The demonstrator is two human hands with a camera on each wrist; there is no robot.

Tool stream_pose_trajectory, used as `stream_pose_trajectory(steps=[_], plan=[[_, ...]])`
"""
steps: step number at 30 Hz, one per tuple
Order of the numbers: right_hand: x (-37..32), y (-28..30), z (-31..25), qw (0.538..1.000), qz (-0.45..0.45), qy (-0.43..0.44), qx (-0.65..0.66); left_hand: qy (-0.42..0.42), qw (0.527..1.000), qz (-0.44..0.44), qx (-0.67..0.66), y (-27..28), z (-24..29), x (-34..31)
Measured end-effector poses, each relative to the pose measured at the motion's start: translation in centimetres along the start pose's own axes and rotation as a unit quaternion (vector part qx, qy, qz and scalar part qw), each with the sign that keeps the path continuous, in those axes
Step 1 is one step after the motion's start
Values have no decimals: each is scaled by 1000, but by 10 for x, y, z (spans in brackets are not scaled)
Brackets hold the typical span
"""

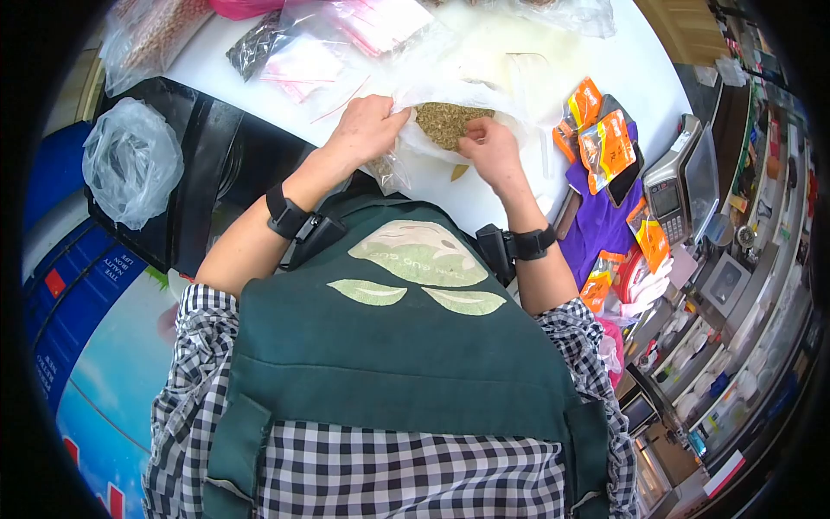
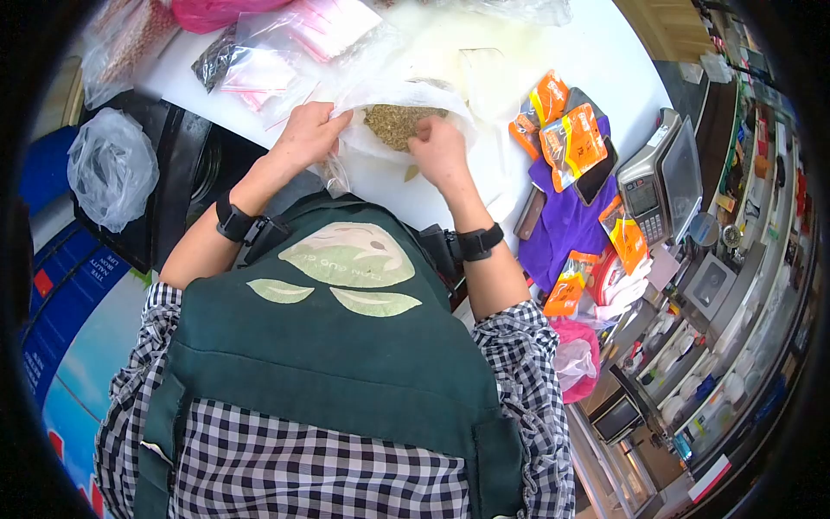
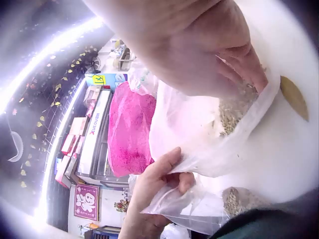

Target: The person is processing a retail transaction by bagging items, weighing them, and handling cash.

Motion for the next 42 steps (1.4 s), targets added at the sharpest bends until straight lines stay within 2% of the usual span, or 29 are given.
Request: stream_pose_trajectory(steps=[2, 3, 5, 6, 8, 9, 11, 12, 13, 15, 16, 18, 19, 20, 21, 23, 27, 29, 30, 32, 33, 34, 35, 37, 38, 39, 40, 41, 42], plan=[[0, -19, 2, 993, 4, 7, 118, 3, 1000, -17, -1, -3, 0, 0], [1, -20, -1, 993, 4, 7, 119, 3, 1000, -17, -1, -5, -1, 0], [4, -16, -8, 975, 50, 15, 215, -13, 1000, -4, 4, -6, -2, 0], [3, -9, -15, 975, 50, 15, 215, -13, 1000, -4, 4, -5, -3, 0], [0, 3, -37, 996, -13, 51, 71, -3, 1000, -3, -11, -3, -3, -1], [-2, 0, -37, 996, -13, 51, 70, -3, 1000, -3, -12, -1, -2, -1], [-9, -21, -51, 978, -67, 173, 91, -8, 1000, 0, -4, 0, -1, -1], [-11, -23, -57, 974, -54, 212, 58, -9, 1000, 0, -4, -1, -1, 0], [-11, -22, -57, 974, -54, 213, 58, -11, 1000, 4, -1, -2, -1, 1], [-11, -6, -52, 974, 27, 190, 125, -11, 1000, 11, 2, -2, -3, 3], [-13, 1, -50, 974, 26, 189, 126, -15, 1000, 16, 1, -2, -3, 2], [-18, 32, -31, 971, 73, 133, 184, -20, 1000, 21, -1, -1, 0, 0], [-22, 49, -17, 961, 139, 103, 215, -7, 1000, -1, -17, 0, 2, -2], [-26, 68, 4, 955, 224, 92, 172, 7, 999, -24, -33, 0, 2, -3], [-32, 90, 15, 958, 276, 66, -31, 7, 999, -23, -33, 0, 1, -3], [-41, 108, 20, 908, 321, 88, -254, -1, 1000, -2, -4, 2, 3, -3], [-32, 92, 44, 892, 323, 85, -304, -12, 1000, 5, 11, 1, 9, -4], [-22, 83, 65, 929, 273, 22, -250, 18, 999, -32, 14, 0, 11, -4], [-20, 84, 66, 952, 259, 12, -165, 17, 999, -32, 16, -3, 8, -1], [-27, 91, 64, 955, 259, 3, -143, -27, 997, 40, 53, -1, 2, 5], [-34, 94, 67, 958, 257, -5, -125, -27, 997, 39, 55, -1, 2, 5], [-44, 98, 77, 963, 248, -64, -90, -35, 997, 49, 49, 1, 3, 4], [-58, 101, 77, 963, 248, -65, -90, -44, 996, 59, 42, 3, 4, 4], [-93, 117, 43, 949, 305, 79, 4, -27, 997, 53, 48, 2, 2, 7], [-112, 123, 38, 949, 305, 79, 4, -10, 997, 47, 54, 1, 0, 9], [-124, 118, 36, 974, 218, 64, 22, -10, 997, 47, 54, 0, -1, 9], [-130, 109, 33, 990, 130, 48, 41, -24, 995, 84, 46, 2, 1, 8], [-135, 109, 26, 989, 131, 45, 42, -39, 991, 119, 40, 4, 3, 7], [-135, 101, 16, 996, 81, 39, 2, -41, 992, 116, 42, 3, 4, 8]])
Point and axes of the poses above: each hand's wrist, its own x-axis towards the middle knuckle, its own y-axis out of the back of the hand, z = x × y, the point moved 7 cm from there along x, towards the middle knuckle, and after that the axes turned 11 degrees about y, right-handed, at the moved point
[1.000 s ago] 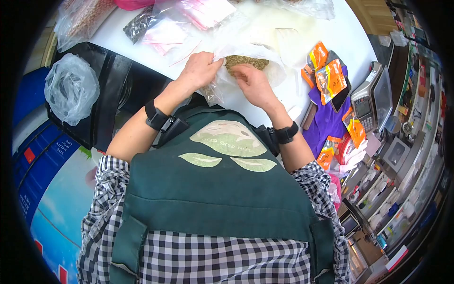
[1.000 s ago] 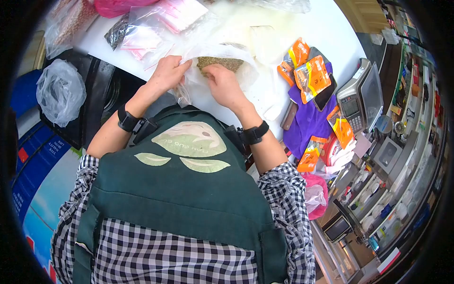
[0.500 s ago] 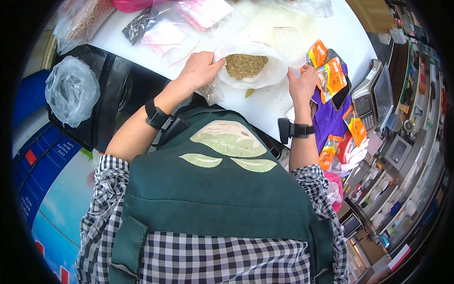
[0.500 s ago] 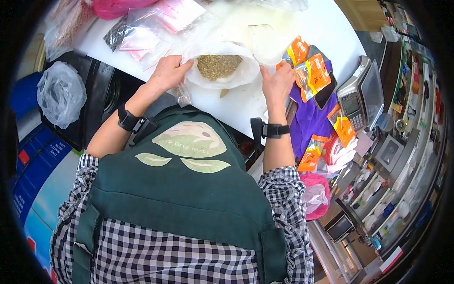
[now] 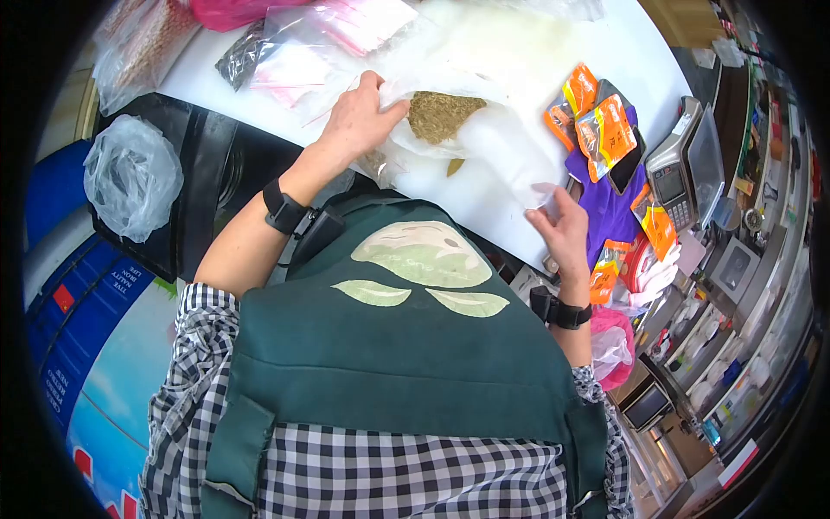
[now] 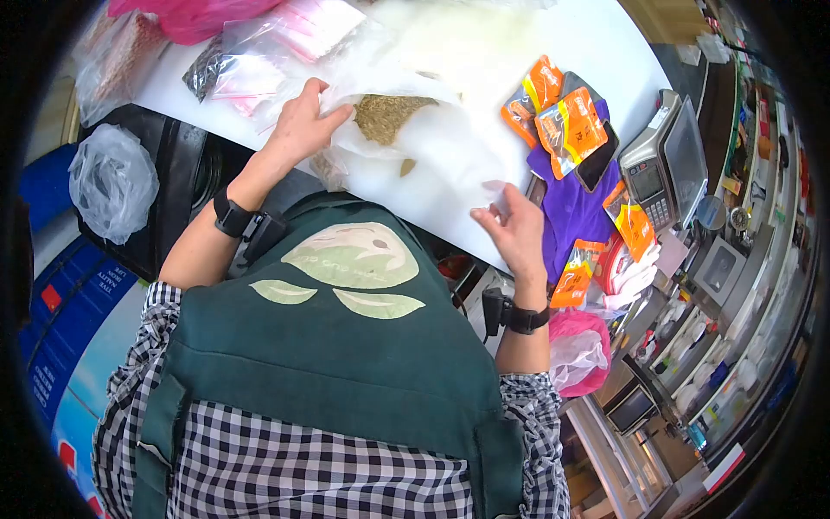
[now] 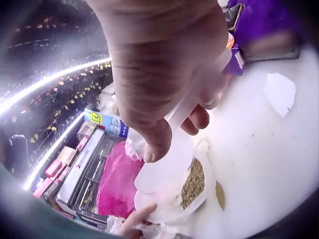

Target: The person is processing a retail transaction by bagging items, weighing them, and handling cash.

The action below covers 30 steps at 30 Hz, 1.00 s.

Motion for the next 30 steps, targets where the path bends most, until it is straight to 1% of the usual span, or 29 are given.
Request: stream_pose_trajectory(steps=[1, 2, 3, 5, 6, 8, 10, 12, 13, 14, 15, 17, 19, 21, 23, 25, 30], plan=[[-1, -10, -6, 998, -51, -2, -39, -4, 1000, 1, -7, -1, 2, 2], [1, -17, -3, 998, -33, 18, -59, -8, 1000, 3, -15, -2, 3, 3], [5, -18, -1, 998, -30, 15, -58, -11, 1000, 0, -13, -3, 5, 5], [15, -21, -3, 981, -26, 43, -188, -8, 997, -82, 11, -13, 4, 10], [19, -19, -3, 973, -24, 52, -222, -9, 996, -82, 15, -11, 6, 11], [23, -14, 0, 970, -20, 43, -237, 18, 990, -137, -9, -15, 6, 12], [28, -9, 3, 963, -9, 42, -264, 12, 992, -127, -2, -18, 4, 17], [35, -9, 4, 961, -16, 44, -272, 7, 993, -120, 3, -20, 4, 19], [37, -9, 5, 958, -22, 48, -280, 40, 990, -136, -8, -23, 1, 20], [39, -10, 7, 959, -22, 47, -279, 73, 986, -150, -19, -24, -1, 21], [41, -14, 10, 963, -37, 41, -263, 73, 986, -151, -18, -22, 3, 20], [44, -18, 13, 967, -53, 34, -245, 153, 965, -196, -81, -22, 3, 12], [46, -22, 12, 970, -78, 32, -230, 166, 961, -198, -102, -22, 4, 9], [48, -26, 15, 974, -70, 41, -212, 179, 955, -200, -124, -23, 3, 8], [50, -31, 19, 978, -63, 49, -193, 193, 942, -223, -163, -26, 2, 7], [54, -37, 19, 980, -62, 68, -178, 192, 939, -231, -170, -30, 1, 8], [58, -52, 19, 985, -63, 65, -149, 195, 931, -248, -181, -31, 4, 6]])
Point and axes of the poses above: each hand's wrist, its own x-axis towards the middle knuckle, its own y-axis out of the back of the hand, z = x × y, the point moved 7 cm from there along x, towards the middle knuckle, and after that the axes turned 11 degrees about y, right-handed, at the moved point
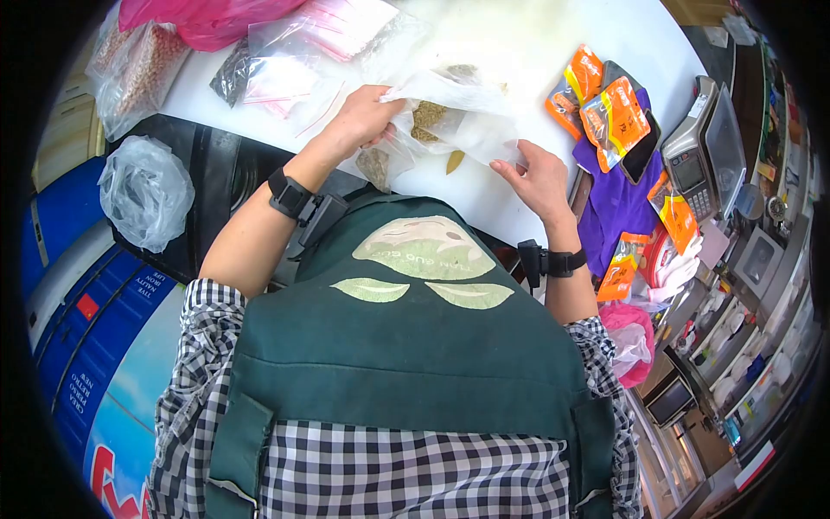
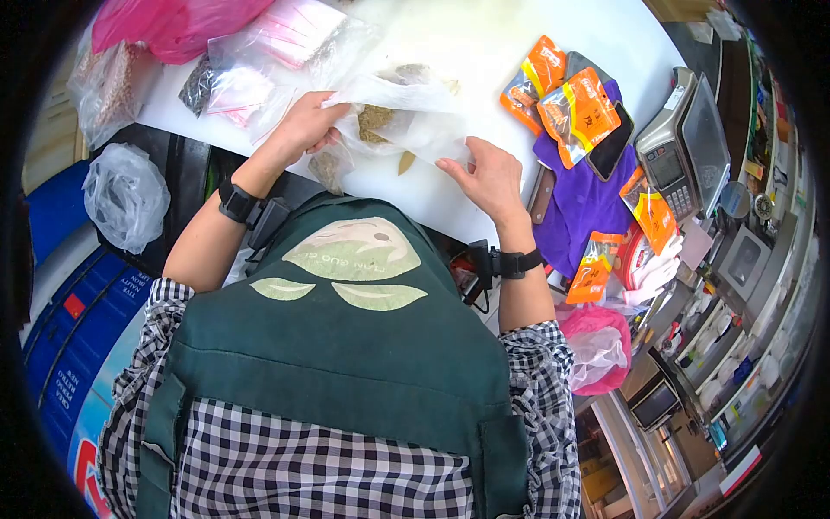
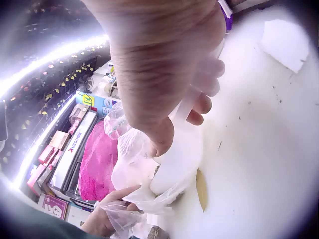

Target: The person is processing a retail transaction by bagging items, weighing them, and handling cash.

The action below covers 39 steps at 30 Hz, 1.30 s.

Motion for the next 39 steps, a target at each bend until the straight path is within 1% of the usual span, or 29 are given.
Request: stream_pose_trajectory(steps=[5, 8, 10, 11, 13, 15, 17, 18, 19, 20, 22, 24, 25, 26, 27, 29, 31, 32, 33, 34, 35, 37, 39], plan=[[5, -15, -2, 1000, 1, -6, 22, 11, 1000, -2, 18, -3, 6, -6], [6, -21, -2, 998, 26, 3, 48, 8, 1000, -16, 20, -4, 8, -8], [4, -23, 3, 990, 59, -16, 128, 3, 1000, -14, 27, -3, 9, -10], [4, -26, 5, 990, 59, -14, 128, -2, 999, -11, 35, -2, 10, -11], [3, -32, 11, 985, 40, -46, 162, -2, 999, -6, 34, 2, 8, -10], [7, -34, 7, 989, 33, -33, 138, -1, 999, -8, 34, 3, 4, -7], [9, -33, 3, 993, 27, -18, 112, -8, 1000, 4, -2, 7, 0, -4], [7, -33, 6, 986, 43, -33, 155, -8, 1000, 5, -2, 10, 0, -5], [5, -34, 9, 977, 59, -49, 198, -10, 999, 30, 0, 15, 0, -7], [4, -35, 9, 977, 59, -49, 199, -12, 998, 54, 2, 20, 0, -8], [3, -35, 8, 976, 74, -21, 205, -8, 998, 63, 6, 25, 1, -12], [-1, -33, 11, 972, 78, -27, 221, -3, 997, 72, 9, 28, -1, -13], [-2, -32, 13, 967, 82, -32, 239, 2, 996, 79, 36, 29, -2, -12], [-5, -32, 15, 967, 82, -32, 240, 7, 994, 86, 63, 31, -3, -11], [-8, -31, 18, 966, 87, -32, 240, 7, 994, 86, 63, 32, -4, -10], [-16, -25, 25, 966, 91, -31, 240, -21, 980, 99, 172, 33, -1, -7], [-22, -12, 23, 985, 73, -13, 153, -21, 979, 99, 176, 34, -9, 1], [-25, -6, 21, 986, 73, -13, 153, -21, 978, 101, 182, 34, -12, 3], [-28, -1, 19, 990, 50, -27, 130, -21, 978, 101, 180, 34, -11, 0], [-31, 1, 19, 993, 27, -41, 108, -1, 983, 92, 161, 31, -11, -4], [-33, 1, 18, 993, 27, -41, 107, 20, 986, 83, 143, 29, -12, -7], [-36, 2, 18, 997, 21, -45, 63, 18, 988, 81, 131, 27, -13, -7], [-35, 0, 14, 998, 19, -40, 49, 16, 990, 79, 119, 26, -15, -7]])
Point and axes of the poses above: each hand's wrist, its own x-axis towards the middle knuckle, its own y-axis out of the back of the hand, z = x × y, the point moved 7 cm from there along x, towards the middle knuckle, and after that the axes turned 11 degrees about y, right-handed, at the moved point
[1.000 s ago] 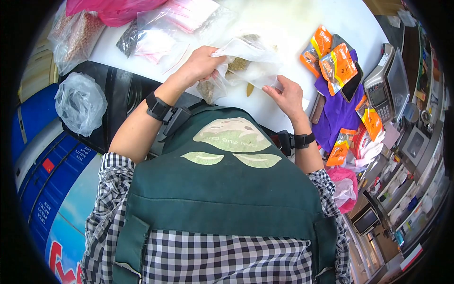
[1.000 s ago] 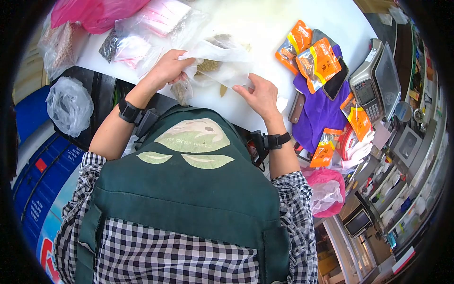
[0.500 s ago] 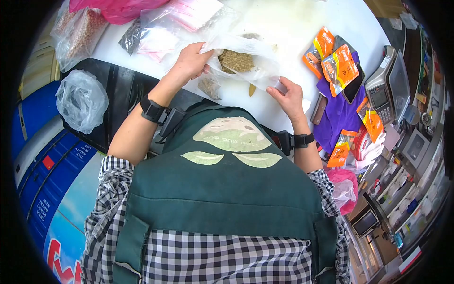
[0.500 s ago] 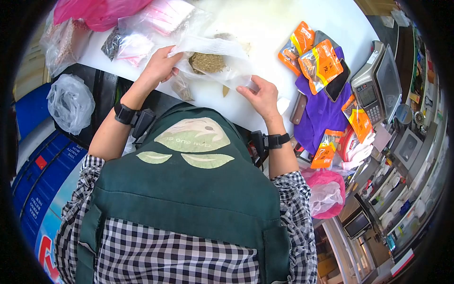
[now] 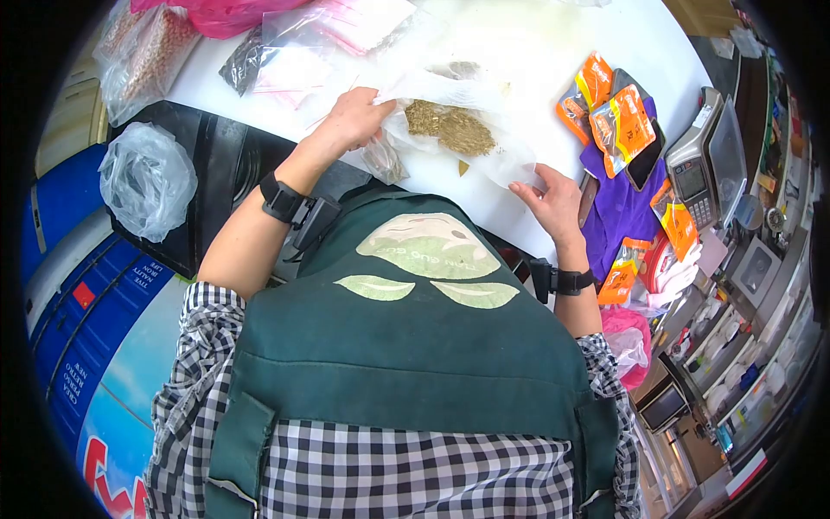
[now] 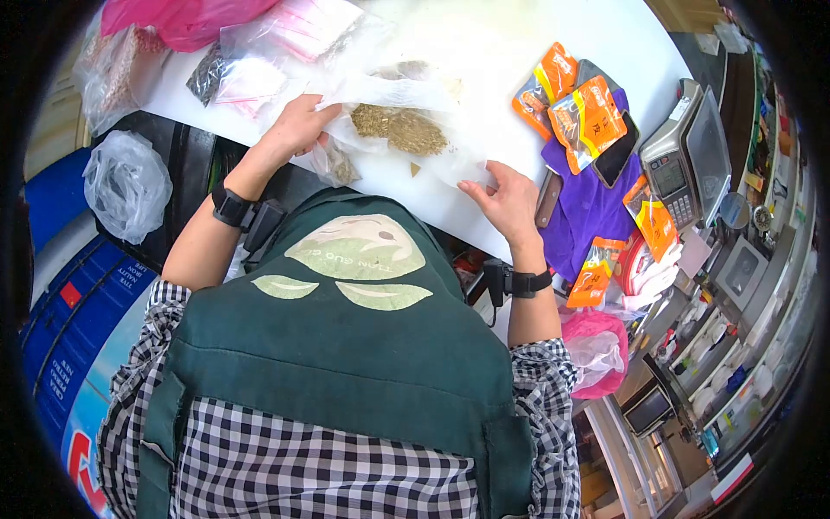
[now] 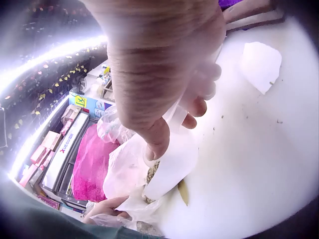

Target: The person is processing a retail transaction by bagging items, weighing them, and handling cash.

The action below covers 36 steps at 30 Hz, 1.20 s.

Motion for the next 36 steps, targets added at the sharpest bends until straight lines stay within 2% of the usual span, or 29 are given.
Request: stream_pose_trajectory(steps=[5, 17, 20, 23, 25, 27, 29, 32, 36], plan=[[8, -12, -16, 1000, 8, 10, -4, -1, 998, -40, -53, -6, -2, -1], [22, -32, -27, 999, 29, 5, 38, -1, 992, -99, -77, -11, 2, -5], [27, -34, -31, 1000, 6, 6, 24, 3, 991, -117, -69, -15, 6, -9], [30, -41, -30, 1000, -3, 9, 19, -7, 992, -108, -66, -14, 4, -5], [30, -39, -27, 997, 46, 20, 53, -1, 993, -94, -66, -7, 6, -8], [30, -37, -24, 996, 41, 4, 85, 8, 995, -78, -66, -2, -1, -10], [29, -40, -20, 992, 35, -12, 118, -47, 995, 5, -93, 10, -3, -11], [27, -46, -17, 991, 22, 7, 128, -56, 995, 33, -76, 18, -3, -20], [26, -46, -19, 979, 36, 11, 198, -54, 997, 15, -50, 24, -2, -36]])
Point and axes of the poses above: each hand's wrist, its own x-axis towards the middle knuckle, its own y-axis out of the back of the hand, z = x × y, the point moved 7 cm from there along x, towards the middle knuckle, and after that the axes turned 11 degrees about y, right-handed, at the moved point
